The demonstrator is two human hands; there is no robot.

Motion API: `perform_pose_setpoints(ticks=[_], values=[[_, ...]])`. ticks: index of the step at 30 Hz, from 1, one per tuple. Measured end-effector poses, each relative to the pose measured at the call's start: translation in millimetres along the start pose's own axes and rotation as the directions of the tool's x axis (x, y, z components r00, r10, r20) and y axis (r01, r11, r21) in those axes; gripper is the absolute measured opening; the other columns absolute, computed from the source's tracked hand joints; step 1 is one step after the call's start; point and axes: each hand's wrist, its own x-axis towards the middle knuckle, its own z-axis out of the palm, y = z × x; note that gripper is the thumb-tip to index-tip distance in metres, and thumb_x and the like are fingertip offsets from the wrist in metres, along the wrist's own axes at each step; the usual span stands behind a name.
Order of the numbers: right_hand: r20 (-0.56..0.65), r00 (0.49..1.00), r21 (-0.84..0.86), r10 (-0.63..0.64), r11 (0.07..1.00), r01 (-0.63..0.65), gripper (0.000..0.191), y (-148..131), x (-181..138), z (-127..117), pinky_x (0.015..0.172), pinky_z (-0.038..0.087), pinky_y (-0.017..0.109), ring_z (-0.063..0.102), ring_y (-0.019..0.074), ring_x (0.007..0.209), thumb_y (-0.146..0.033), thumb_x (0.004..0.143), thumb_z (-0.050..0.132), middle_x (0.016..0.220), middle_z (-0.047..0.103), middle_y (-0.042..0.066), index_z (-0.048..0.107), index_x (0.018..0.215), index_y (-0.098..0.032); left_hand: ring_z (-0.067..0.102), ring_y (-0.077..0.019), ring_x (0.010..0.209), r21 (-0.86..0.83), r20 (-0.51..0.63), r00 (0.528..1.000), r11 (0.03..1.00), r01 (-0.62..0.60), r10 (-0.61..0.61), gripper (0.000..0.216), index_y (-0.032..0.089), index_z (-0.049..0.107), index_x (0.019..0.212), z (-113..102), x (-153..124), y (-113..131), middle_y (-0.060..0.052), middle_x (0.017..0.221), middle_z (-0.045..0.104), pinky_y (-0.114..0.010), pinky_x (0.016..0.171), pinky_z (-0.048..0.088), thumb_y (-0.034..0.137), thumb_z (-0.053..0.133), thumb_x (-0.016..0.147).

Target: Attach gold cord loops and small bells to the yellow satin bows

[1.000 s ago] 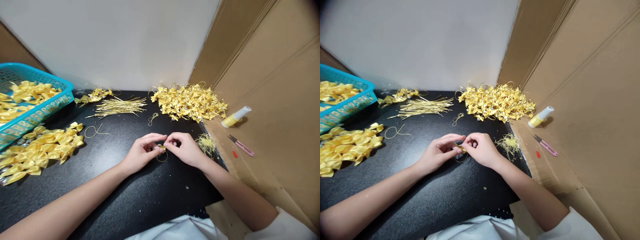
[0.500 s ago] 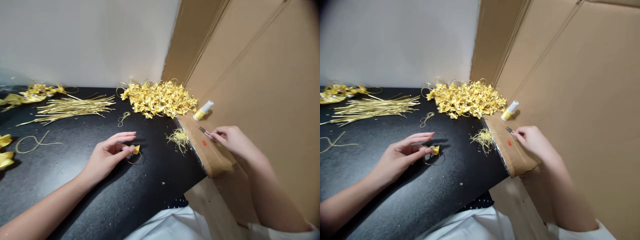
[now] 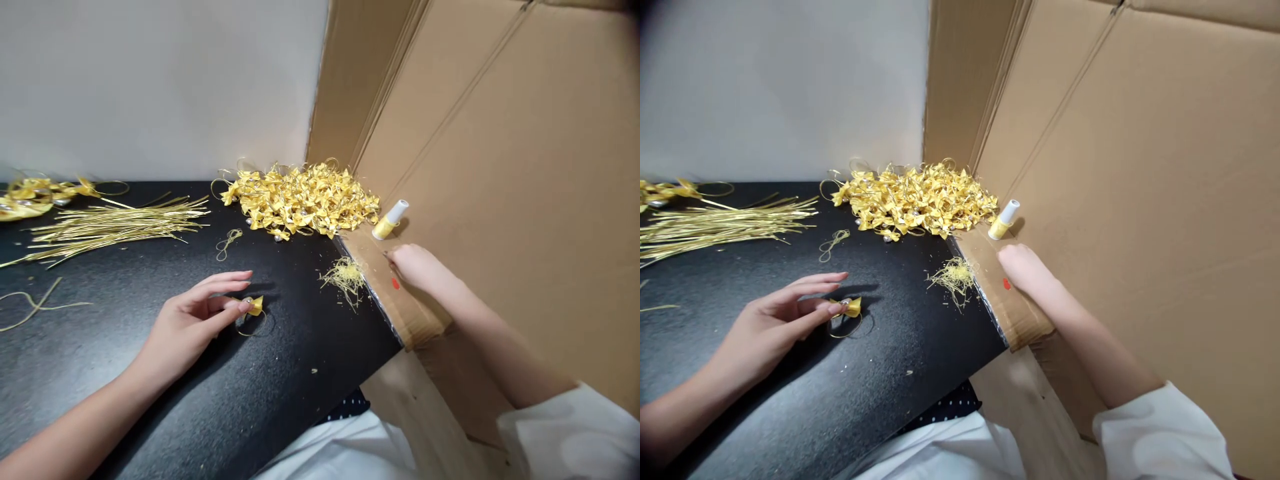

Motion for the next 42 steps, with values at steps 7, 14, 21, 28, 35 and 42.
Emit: perform_pose_setpoints(ticks=[7, 14, 21, 28, 35, 42], values=[[-0.028, 0.999, 0.213, -0.018, 0.977, 0.023, 0.018, 4, 2, 2, 0.059, 0.038, 0.029, 0.052, 0.0142, 0.054, -0.011, 0.076, 0.06, 0.062, 0.064, 0.004, 0.061, 0.059, -0.018, 0.068, -0.0267, 0.104, 0.003, -0.012, 1.0, 1.0, 0.004, -0.004, 0.027, 0.023, 0.075, 0.089, 1, 0, 1, -0.008, 0.123, 0.068, -0.032, 0.083, 0.061, 0.037, 0.083, 0.066], [-0.232, 0.957, 0.464, 0.176, 0.884, -0.05, 0.017, 0, -14, 28, 0.061, 0.045, 0.03, 0.058, 0.0164, 0.056, -0.029, 0.081, 0.057, 0.065, 0.069, 0.005, 0.066, 0.071, -0.018, 0.07, -0.0255, 0.098, -0.014, -0.02, 1.0, 1.0, 0.022, -0.022, 0.03, 0.022, 0.075, 0.089, 2, 1, 3, -0.009, 0.124, 0.067, -0.034, 0.082, 0.061, 0.038, 0.083, 0.065], [-0.374, 0.836, 0.662, 0.401, 0.747, -0.062, 0.032, 1, -20, 52, 0.072, 0.054, 0.035, 0.069, 0.0206, 0.074, -0.042, 0.083, 0.056, 0.086, 0.075, 0.01, 0.068, 0.096, -0.016, 0.071, -0.0235, 0.091, -0.028, -0.029, 0.999, 0.999, 0.03, -0.031, 0.028, 0.023, 0.075, 0.086, 2, 1, 1, -0.007, 0.121, 0.068, -0.03, 0.079, 0.062, 0.037, 0.084, 0.064], [-0.366, 0.784, 0.825, 0.501, 0.564, 0.025, 0.029, -5, -20, 64, 0.078, 0.055, 0.035, 0.07, 0.0191, 0.078, -0.039, 0.081, 0.063, 0.083, 0.074, 0.007, 0.055, 0.1, -0.019, 0.071, -0.0223, 0.094, -0.035, -0.016, 1.0, 0.999, 0.024, -0.025, 0.024, 0.024, 0.075, 0.086, 2, 1, 2, -0.005, 0.121, 0.069, -0.028, 0.08, 0.061, 0.035, 0.084, 0.065], [-0.379, 0.722, 0.828, 0.578, 0.56, -0.014, 0.025, -7, -18, 73, 0.075, 0.055, 0.034, 0.069, 0.0206, 0.08, -0.043, 0.081, 0.062, 0.083, 0.072, 0.009, 0.061, 0.085, -0.019, 0.071, -0.0202, 0.091, -0.058, -0.013, 0.999, 0.997, 0.041, -0.041, 0.023, 0.024, 0.074, 0.086, 2, 0, 1, -0.005, 0.121, 0.068, -0.028, 0.08, 0.061, 0.032, 0.083, 0.066], [-0.379, 0.714, 0.815, 0.589, 0.577, -0.043, 0.026, -4, -18, 78, 0.07, 0.052, 0.032, 0.065, 0.0205, 0.077, -0.043, 0.08, 0.062, 0.082, 0.071, 0.009, 0.066, 0.085, -0.018, 0.071, -0.0183, 0.09, -0.06, -0.022, 0.999, 0.997, 0.045, -0.046, 0.022, 0.026, 0.075, 0.086, -1, 0, -2, -0.003, 0.121, 0.068, -0.025, 0.079, 0.06, 0.032, 0.083, 0.066]])
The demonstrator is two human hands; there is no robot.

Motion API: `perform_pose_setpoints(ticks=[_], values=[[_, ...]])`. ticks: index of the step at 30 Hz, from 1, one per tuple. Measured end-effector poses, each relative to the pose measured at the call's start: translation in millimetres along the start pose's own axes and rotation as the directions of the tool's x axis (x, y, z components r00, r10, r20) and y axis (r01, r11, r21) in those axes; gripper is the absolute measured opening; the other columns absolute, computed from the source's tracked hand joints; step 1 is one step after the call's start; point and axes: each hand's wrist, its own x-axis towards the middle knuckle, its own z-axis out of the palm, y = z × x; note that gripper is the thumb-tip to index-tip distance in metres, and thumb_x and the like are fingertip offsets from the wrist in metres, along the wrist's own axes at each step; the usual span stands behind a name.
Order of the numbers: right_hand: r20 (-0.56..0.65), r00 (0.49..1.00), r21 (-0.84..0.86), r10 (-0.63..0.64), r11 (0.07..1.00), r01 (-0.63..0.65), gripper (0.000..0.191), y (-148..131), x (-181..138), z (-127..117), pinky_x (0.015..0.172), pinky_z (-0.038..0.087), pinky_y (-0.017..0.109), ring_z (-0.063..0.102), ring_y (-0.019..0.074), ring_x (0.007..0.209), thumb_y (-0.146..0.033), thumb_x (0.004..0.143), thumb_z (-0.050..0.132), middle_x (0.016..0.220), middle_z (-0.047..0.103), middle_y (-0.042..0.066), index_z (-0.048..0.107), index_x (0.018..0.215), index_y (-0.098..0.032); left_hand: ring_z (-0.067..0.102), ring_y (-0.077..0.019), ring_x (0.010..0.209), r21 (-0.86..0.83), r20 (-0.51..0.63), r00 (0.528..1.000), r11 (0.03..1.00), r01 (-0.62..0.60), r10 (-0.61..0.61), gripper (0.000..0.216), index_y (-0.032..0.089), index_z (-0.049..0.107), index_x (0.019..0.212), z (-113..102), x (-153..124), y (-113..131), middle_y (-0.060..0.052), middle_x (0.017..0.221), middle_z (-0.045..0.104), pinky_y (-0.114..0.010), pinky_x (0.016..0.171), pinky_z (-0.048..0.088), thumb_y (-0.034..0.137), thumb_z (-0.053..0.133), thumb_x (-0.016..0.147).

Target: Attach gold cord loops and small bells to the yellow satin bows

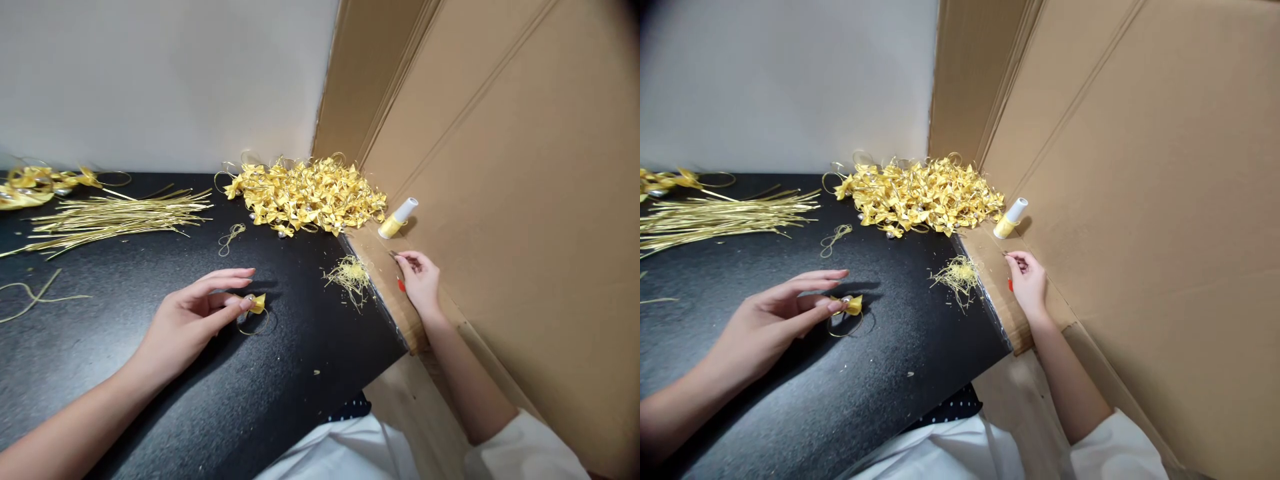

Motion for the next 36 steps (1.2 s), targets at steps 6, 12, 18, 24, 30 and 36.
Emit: perform_pose_setpoints(ticks=[6, 12, 18, 24, 30, 36], values=[[0.032, 0.999, -0.004, -0.02, 1.0, 0.02, 0.023, 3, -1, -1, 0.067, 0.05, 0.03, 0.061, 0.0184, 0.071, -0.04, 0.08, 0.062, 0.077, 0.068, 0.006, 0.066, 0.084, -0.018, 0.069, -0.0182, 0.093, -0.013, 0.003, 1.0, 1.0, -0.008, 0.008, 0.021, 0.027, 0.075, 0.085, 2, 0, 1, -0.002, 0.119, 0.068, -0.024, 0.079, 0.06, 0.03, 0.084, 0.066], [0.045, 0.998, -0.017, -0.037, 0.999, 0.038, 0.022, 7, 0, 0, 0.061, 0.047, 0.028, 0.056, 0.0161, 0.064, -0.039, 0.081, 0.061, 0.071, 0.063, 0.004, 0.065, 0.082, -0.017, 0.069, -0.0158, 0.094, -0.013, 0.001, 1.0, 1.0, -0.013, 0.013, 0.019, 0.027, 0.075, 0.084, 4, 0, 3, -0.001, 0.118, 0.069, -0.019, 0.079, 0.058, 0.03, 0.084, 0.067], [0.048, 0.998, -0.036, -0.046, 0.998, 0.048, 0.022, 11, 0, 1, 0.058, 0.044, 0.026, 0.052, 0.0136, 0.058, -0.039, 0.08, 0.062, 0.067, 0.061, 0.002, 0.065, 0.081, -0.017, 0.071, -0.0169, 0.086, -0.022, 0.0, 1.0, 1.0, 0.007, -0.007, 0.022, 0.025, 0.075, 0.084, 3, -1, 4, -0.003, 0.119, 0.068, -0.024, 0.078, 0.061, 0.031, 0.084, 0.065], [0.029, 0.997, -0.064, -0.073, 0.995, 0.075, 0.023, 12, -2, 1, 0.063, 0.05, 0.029, 0.056, 0.0144, 0.062, -0.04, 0.08, 0.062, 0.071, 0.063, 0.003, 0.066, 0.08, -0.017, 0.071, -0.0191, 0.088, -0.021, -0.005, 1.0, 1.0, -0.011, 0.011, 0.023, 0.024, 0.075, 0.084, 2, 0, 1, -0.005, 0.12, 0.068, -0.027, 0.079, 0.061, 0.031, 0.084, 0.065], [-0.126, 0.953, -0.182, -0.274, 0.951, 0.25, 0.024, -16, -6, -9, 0.078, 0.054, 0.038, 0.064, 0.0205, 0.086, -0.032, 0.075, 0.068, 0.098, 0.068, 0.009, 0.07, 0.095, -0.018, 0.069, -0.0195, 0.092, -0.025, 0.008, 0.998, 0.998, -0.059, 0.06, 0.022, 0.019, 0.074, 0.083, 3, -1, 2, -0.009, 0.118, 0.068, -0.027, 0.075, 0.06, 0.03, 0.083, 0.066], [0.024, 0.823, 0.008, -0.568, 0.823, 0.568, 0.001, -107, -29, 21, 0.087, 0.05, 0.042, 0.063, 0.0214, 0.091, -0.023, 0.08, 0.069, 0.092, 0.069, 0.004, 0.07, 0.08, -0.023, 0.069, -0.0104, 0.07, -0.11, 0.026, 0.998, 0.992, -0.057, 0.06, 0.026, 0.017, 0.071, 0.09, 8, -3, 8, -0.009, 0.126, 0.063, -0.025, 0.069, 0.059, 0.024, 0.082, 0.068]])
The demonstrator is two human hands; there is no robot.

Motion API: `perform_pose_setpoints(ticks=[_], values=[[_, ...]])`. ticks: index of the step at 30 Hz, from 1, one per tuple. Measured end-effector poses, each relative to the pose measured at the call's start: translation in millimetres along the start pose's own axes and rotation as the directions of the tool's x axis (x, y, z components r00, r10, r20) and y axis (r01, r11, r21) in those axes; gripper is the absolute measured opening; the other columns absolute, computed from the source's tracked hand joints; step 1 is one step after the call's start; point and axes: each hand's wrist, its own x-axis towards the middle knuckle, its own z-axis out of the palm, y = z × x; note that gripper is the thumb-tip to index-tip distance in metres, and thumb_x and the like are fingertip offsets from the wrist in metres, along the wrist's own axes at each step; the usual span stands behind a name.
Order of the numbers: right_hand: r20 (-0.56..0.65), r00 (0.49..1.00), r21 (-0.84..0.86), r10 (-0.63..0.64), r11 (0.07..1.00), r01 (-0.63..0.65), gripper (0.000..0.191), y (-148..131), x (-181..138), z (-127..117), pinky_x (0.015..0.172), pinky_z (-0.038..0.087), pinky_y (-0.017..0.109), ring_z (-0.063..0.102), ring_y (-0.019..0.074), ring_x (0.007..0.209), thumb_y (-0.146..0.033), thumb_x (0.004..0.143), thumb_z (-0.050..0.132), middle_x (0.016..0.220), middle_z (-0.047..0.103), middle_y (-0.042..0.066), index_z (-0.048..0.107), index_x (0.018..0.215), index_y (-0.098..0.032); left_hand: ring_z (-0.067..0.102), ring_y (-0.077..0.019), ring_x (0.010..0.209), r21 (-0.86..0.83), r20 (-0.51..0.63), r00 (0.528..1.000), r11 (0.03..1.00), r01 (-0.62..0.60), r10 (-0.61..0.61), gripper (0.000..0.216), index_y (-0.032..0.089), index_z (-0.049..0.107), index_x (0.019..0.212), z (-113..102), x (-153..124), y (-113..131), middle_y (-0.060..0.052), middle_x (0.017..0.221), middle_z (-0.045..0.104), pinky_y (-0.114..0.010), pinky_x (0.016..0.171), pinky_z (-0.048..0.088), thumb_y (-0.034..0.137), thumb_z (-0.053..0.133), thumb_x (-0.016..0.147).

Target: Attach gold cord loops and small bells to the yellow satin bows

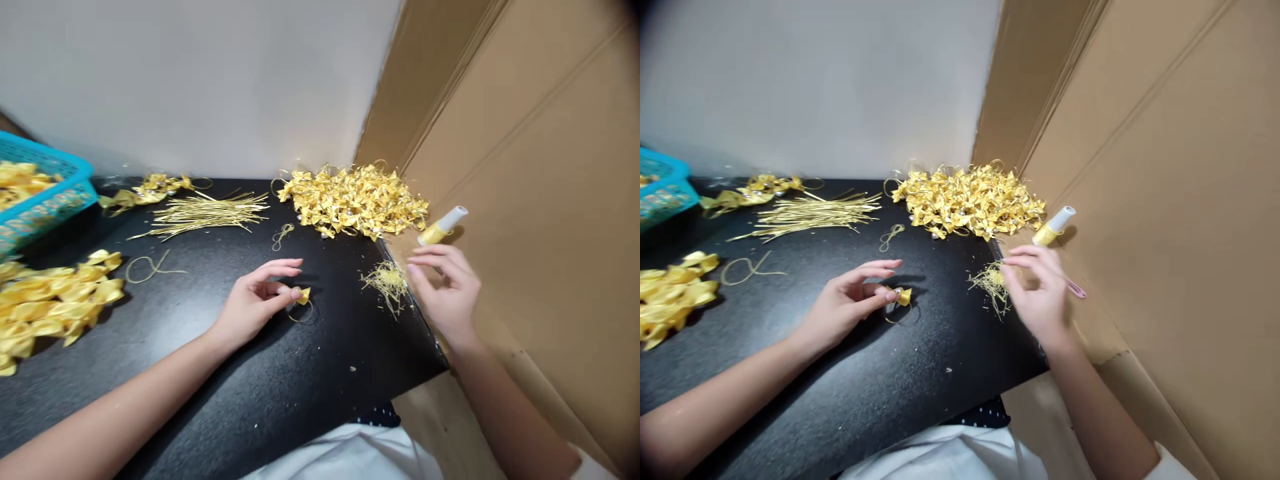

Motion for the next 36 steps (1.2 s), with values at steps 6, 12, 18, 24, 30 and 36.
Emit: perform_pose_setpoints(ticks=[6, 12, 18, 24, 30, 36], values=[[0.569, 0.808, 0.333, -0.15, 0.941, -0.059, 0.007, -70, 11, 75, 0.085, 0.048, 0.039, 0.061, 0.0192, 0.093, -0.022, 0.081, 0.072, 0.098, 0.071, 0.004, 0.073, 0.088, -0.023, 0.066, -0.0057, 0.062, -0.045, 0.051, 0.998, 0.999, -0.022, 0.025, 0.024, 0.017, 0.068, 0.09, -1, -1, 0, -0.009, 0.128, 0.061, -0.022, 0.065, 0.057, 0.02, 0.08, 0.069], [0.717, 0.669, 0.335, -0.196, 0.938, -0.085, 0.01, -67, 12, 98, 0.093, 0.041, 0.04, 0.057, 0.0189, 0.105, -0.028, 0.087, 0.066, 0.11, 0.07, 0.002, 0.074, 0.089, -0.021, 0.066, -0.0073, 0.064, -0.021, 0.053, 0.998, 0.999, -0.034, 0.035, 0.028, 0.019, 0.066, 0.093, -6, 0, -2, -0.01, 0.129, 0.061, -0.023, 0.067, 0.058, 0.022, 0.081, 0.069], [0.756, 0.574, 0.434, -0.315, 0.898, -0.079, 0.011, -53, 14, 100, 0.096, 0.04, 0.033, 0.058, 0.0145, 0.105, -0.025, 0.092, 0.06, 0.109, 0.071, 0.0, 0.071, 0.096, -0.023, 0.066, -0.0076, 0.06, -0.022, 0.118, 0.993, 1.0, 0.012, -0.009, 0.033, 0.023, 0.063, 0.097, -13, 4, -6, -0.008, 0.135, 0.058, -0.024, 0.065, 0.06, 0.023, 0.081, 0.07], [0.743, 0.565, 0.496, -0.358, 0.862, -0.107, 0.006, -47, 14, 105, 0.093, 0.041, 0.03, 0.063, 0.013, 0.098, -0.023, 0.088, 0.066, 0.099, 0.074, 0.0, 0.071, 0.086, -0.021, 0.066, -0.0083, 0.06, 0.046, 0.165, 0.985, 0.998, 0.043, -0.05, 0.032, 0.023, 0.062, 0.096, -10, 5, 1, -0.009, 0.136, 0.058, -0.024, 0.063, 0.061, 0.025, 0.081, 0.07], [0.732, 0.571, 0.448, -0.373, 0.894, 0.009, 0.008, -49, 12, 100, 0.089, 0.036, 0.033, 0.061, 0.0145, 0.099, -0.023, 0.089, 0.064, 0.094, 0.074, -0.002, 0.07, 0.083, -0.022, 0.069, -0.0141, 0.062, 0.059, 0.224, 0.97, 0.995, 0.079, -0.09, 0.032, 0.021, 0.064, 0.094, -8, 4, 2, -0.012, 0.13, 0.061, -0.028, 0.059, 0.061, 0.023, 0.082, 0.068], [0.617, 0.725, 0.388, -0.307, 0.92, 0.059, 0.012, -58, 4, 97, 0.085, 0.034, 0.032, 0.058, 0.0149, 0.093, -0.022, 0.092, 0.058, 0.094, 0.071, 0.0, 0.063, 0.081, -0.02, 0.064, -0.0129, 0.062, 0.078, 0.133, 0.99, 0.996, 0.043, -0.053, 0.033, 0.022, 0.065, 0.098, -7, 3, 1, -0.004, 0.092, 0.07, -0.024, 0.058, 0.054, 0.026, 0.08, 0.069]])
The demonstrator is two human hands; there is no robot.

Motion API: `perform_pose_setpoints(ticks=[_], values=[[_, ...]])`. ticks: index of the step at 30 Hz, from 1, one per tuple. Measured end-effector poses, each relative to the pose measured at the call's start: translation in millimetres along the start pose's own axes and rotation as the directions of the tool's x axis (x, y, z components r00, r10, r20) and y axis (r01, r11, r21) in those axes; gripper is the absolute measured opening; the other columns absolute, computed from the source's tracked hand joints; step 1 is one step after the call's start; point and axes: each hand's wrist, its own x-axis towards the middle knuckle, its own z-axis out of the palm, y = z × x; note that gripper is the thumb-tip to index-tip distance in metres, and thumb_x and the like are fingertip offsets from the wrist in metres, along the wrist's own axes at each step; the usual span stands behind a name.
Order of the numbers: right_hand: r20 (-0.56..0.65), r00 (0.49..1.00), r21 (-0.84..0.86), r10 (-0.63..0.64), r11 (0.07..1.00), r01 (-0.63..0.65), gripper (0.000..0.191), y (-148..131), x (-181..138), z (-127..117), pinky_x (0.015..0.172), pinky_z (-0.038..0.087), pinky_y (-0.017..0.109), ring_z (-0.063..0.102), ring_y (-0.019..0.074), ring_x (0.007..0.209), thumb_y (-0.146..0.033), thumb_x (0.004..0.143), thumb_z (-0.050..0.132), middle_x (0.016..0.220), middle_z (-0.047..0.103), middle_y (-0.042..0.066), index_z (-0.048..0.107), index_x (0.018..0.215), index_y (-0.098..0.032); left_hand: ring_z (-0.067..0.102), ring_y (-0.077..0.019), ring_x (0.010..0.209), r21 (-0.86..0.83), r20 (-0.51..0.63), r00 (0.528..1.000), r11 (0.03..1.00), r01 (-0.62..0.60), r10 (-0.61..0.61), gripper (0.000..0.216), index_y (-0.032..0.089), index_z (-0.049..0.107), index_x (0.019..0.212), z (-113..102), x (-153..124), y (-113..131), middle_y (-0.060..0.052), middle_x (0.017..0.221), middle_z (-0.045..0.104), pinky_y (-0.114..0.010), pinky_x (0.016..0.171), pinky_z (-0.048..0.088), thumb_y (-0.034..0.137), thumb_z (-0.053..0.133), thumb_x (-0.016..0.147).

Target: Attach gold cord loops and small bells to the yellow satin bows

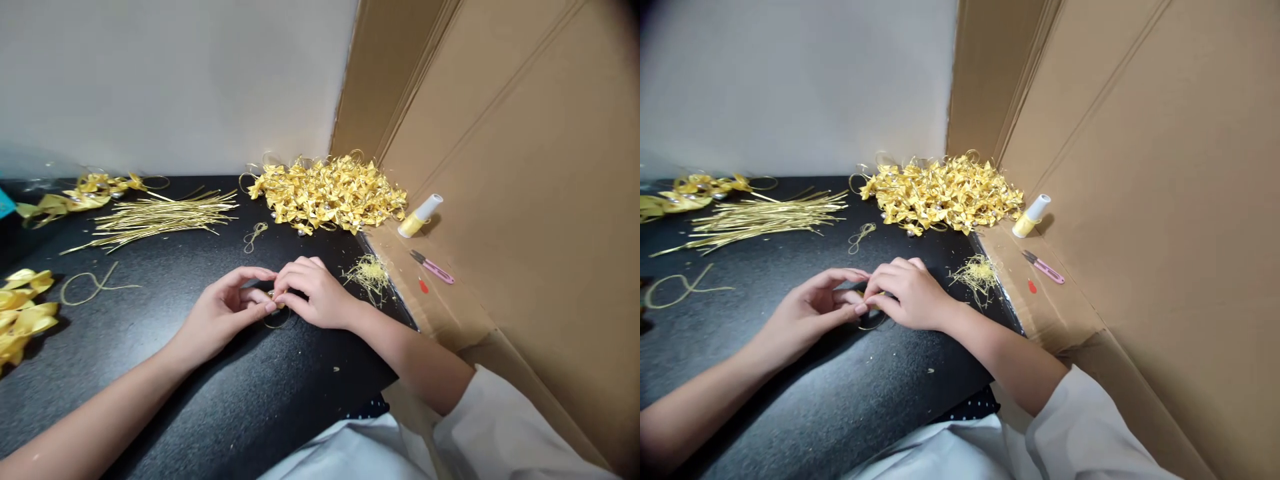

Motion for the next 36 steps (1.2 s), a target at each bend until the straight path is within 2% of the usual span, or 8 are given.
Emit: perform_pose_setpoints(ticks=[3, 8, 12, 16, 22, 27, 30, 36], values=[[-0.123, 0.992, 0.033, 0.008, 0.999, -0.004, 0.013, -2, -1, 4, 0.083, 0.036, 0.032, 0.057, 0.0152, 0.088, -0.021, 0.092, 0.057, 0.09, 0.07, 0.001, 0.062, 0.08, -0.02, 0.058, -0.0143, 0.066, 0.241, -0.058, 0.994, 0.968, -0.071, 0.088, 0.028, 0.019, 0.069, 0.097, 1, -1, 3, -0.002, 0.075, 0.066, -0.025, 0.061, 0.049, 0.032, 0.077, 0.073], [-0.253, 0.966, 0.051, 0.042, 0.998, -0.03, 0.015, 1, -1, 8, 0.08, 0.038, 0.033, 0.058, 0.0165, 0.085, -0.021, 0.092, 0.056, 0.086, 0.069, 0.002, 0.061, 0.078, -0.021, 0.058, -0.0202, 0.081, 0.573, 0.028, 0.974, 0.795, -0.201, 0.226, 0.018, 0.024, 0.073, 0.092, 2, -2, 9, -0.004, 0.087, 0.073, -0.032, 0.075, 0.045, 0.036, 0.068, 0.081], [-0.316, 0.947, 0.038, 0.053, 0.998, -0.043, 0.014, 3, -1, 10, 0.08, 0.039, 0.033, 0.058, 0.0167, 0.085, -0.02, 0.091, 0.057, 0.085, 0.069, 0.002, 0.061, 0.078, -0.021, 0.059, -0.0199, 0.081, 0.573, 0.082, 0.97, 0.786, -0.232, 0.227, 0.012, 0.024, 0.073, 0.084, 4, -2, 10, -0.002, 0.084, 0.075, -0.033, 0.078, 0.043, 0.033, 0.065, 0.085], [-0.331, 0.939, 0.017, 0.098, 0.995, -0.098, 0.015, 3, -3, 14, 0.08, 0.039, 0.034, 0.059, 0.0173, 0.086, -0.021, 0.091, 0.055, 0.087, 0.068, 0.002, 0.061, 0.078, -0.021, 0.059, -0.0189, 0.08, 0.55, 0.033, 0.981, 0.817, -0.177, 0.19, 0.01, 0.022, 0.069, 0.079, 8, -4, 9, -0.002, 0.082, 0.072, -0.032, 0.075, 0.043, 0.031, 0.067, 0.082], [-0.3, 0.948, -0.022, 0.106, 0.993, -0.118, 0.015, 7, -3, 13, 0.079, 0.038, 0.035, 0.058, 0.0181, 0.085, -0.021, 0.091, 0.056, 0.086, 0.068, 0.003, 0.061, 0.077, -0.021, 0.06, -0.0131, 0.068, 0.412, -0.022, 0.984, 0.898, -0.153, 0.177, 0.023, 0.02, 0.049, 0.1, 13, -11, 7, 0.001, 0.077, 0.069, -0.028, 0.071, 0.043, 0.024, 0.064, 0.083], [-0.186, 0.969, 0.162, 0.165, 0.977, -0.135, 0.016, 0, 0, 0, 0.079, 0.043, 0.032, 0.058, 0.0165, 0.084, -0.017, 0.089, 0.056, 0.083, 0.066, 0.002, 0.058, 0.074, -0.02, 0.061, -0.0169, 0.078, 0.625, 0.1, 0.957, 0.732, -0.272, 0.271, 0.013, 0.021, 0.053, 0.088, 12, -12, 7, -0.001, 0.079, 0.067, -0.03, 0.073, 0.045, 0.022, 0.064, 0.081], [-0.153, 0.975, 0.152, 0.158, 0.979, -0.135, 0.016, -10, -2, -2, 0.079, 0.042, 0.033, 0.057, 0.0171, 0.084, -0.016, 0.09, 0.055, 0.083, 0.065, 0.002, 0.057, 0.075, -0.02, 0.057, -0.0174, 0.077, 0.707, 0.169, 0.94, 0.628, -0.325, 0.297, 0.008, 0.022, 0.056, 0.083, 13, -11, 5, -0.001, 0.076, 0.066, -0.028, 0.07, 0.044, 0.02, 0.064, 0.08], [-0.229, 0.958, 0.036, 0.171, 0.985, -0.167, 0.016, -15, -10, 18, 0.076, 0.038, 0.034, 0.055, 0.0181, 0.083, -0.015, 0.092, 0.05, 0.085, 0.065, 0.003, 0.055, 0.077, -0.02, 0.053, -0.0148, 0.068, 0.691, 0.047, 0.953, 0.68, -0.247, 0.299, 0.017, 0.021, 0.049, 0.07, 14, -11, 6, 0.001, 0.069, 0.059, -0.026, 0.063, 0.041, 0.02, 0.065, 0.078]])
